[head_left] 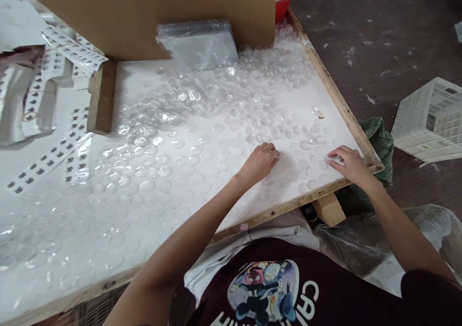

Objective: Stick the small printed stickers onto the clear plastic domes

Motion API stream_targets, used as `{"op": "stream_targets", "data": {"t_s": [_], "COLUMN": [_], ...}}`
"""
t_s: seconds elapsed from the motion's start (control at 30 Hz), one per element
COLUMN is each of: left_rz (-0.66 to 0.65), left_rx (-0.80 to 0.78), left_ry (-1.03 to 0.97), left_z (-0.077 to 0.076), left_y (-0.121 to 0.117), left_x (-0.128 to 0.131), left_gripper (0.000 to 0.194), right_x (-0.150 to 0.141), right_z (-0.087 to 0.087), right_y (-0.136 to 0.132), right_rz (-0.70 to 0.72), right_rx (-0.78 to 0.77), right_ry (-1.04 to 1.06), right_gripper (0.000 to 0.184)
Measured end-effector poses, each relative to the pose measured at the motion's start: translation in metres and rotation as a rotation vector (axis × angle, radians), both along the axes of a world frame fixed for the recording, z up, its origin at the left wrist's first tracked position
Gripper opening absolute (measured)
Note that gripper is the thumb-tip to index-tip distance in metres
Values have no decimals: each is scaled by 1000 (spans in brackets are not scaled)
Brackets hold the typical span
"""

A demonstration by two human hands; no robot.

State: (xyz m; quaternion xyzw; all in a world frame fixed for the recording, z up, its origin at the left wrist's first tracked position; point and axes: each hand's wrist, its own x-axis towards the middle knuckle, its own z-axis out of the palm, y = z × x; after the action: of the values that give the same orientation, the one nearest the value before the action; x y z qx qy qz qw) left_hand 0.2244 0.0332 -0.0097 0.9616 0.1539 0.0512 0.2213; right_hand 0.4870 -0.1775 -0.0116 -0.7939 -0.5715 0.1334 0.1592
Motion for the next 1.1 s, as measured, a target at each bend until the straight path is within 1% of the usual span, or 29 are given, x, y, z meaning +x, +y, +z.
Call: {"op": "stream_targets", "data": {"t_s": [0.1, 0.2, 0.27, 0.37, 0.47, 0.57, 0.6, 0.63, 0.67, 0.73, 0.8, 0.83, 0.87, 0.93, 0.97, 1.03, 1.1], "left_rz": [59, 136, 178, 201, 205, 255, 237, 183, 90, -165, -390, -465, -512, -538, -532, -517, -492], "left_rx": [-83, -188, -196, -88, 69, 188, 199, 190, 160, 58, -51, -91, -115, -120, -106, -77, -73], "left_ry": [-16, 10, 43, 81, 109, 70, 46, 23, 2, -36, -62, -69, -69, -52, -39, -19, -18], "left_z": [-1, 0, 0, 1, 3, 7, 9, 11, 13, 17, 18, 17, 16, 13, 11, 8, 5], "left_y": [1, 2, 3, 5, 6, -1, -6, -12, -19, -34, -47, -53, -57, -61, -62, -62, -61], "left_x": [3, 10, 15, 21, 24, 24, 24, 24, 23, 23, 21, 20, 19, 16, 15, 13, 13], "left_gripper": [27, 21, 24, 29, 22, 18, 21, 22, 23, 23, 25, 25, 24, 21, 19, 17, 14], "right_x": [2, 2, 0, -3, -4, 0, 2, 2, 2, -4, -17, -26, -35, -51, -56, -61, -59], "right_z": [-1, 0, 0, -2, -4, -2, 0, 4, 8, 19, 30, 34, 37, 36, 33, 24, 15], "right_y": [-2, -4, -4, -1, 1, -4, -6, -9, -11, -13, -11, -10, -7, -4, -2, 0, 2], "right_rz": [2, 9, 25, 75, 95, 58, 39, 16, -6, -25, 33, 97, 168, 284, 315, 328, 324], "right_rx": [15, 63, 97, 78, 37, -12, -41, -63, -70, -40, -13, -30, -65, -139, -161, -164, -147], "right_ry": [-13, -26, -31, -31, -22, 43, 74, 89, 81, 21, 21, 74, 150, 285, 320, 317, 263], "right_gripper": [22, 19, 19, 18, 16, 16, 16, 19, 24, 27, 21, 19, 20, 22, 22, 22, 20]}}
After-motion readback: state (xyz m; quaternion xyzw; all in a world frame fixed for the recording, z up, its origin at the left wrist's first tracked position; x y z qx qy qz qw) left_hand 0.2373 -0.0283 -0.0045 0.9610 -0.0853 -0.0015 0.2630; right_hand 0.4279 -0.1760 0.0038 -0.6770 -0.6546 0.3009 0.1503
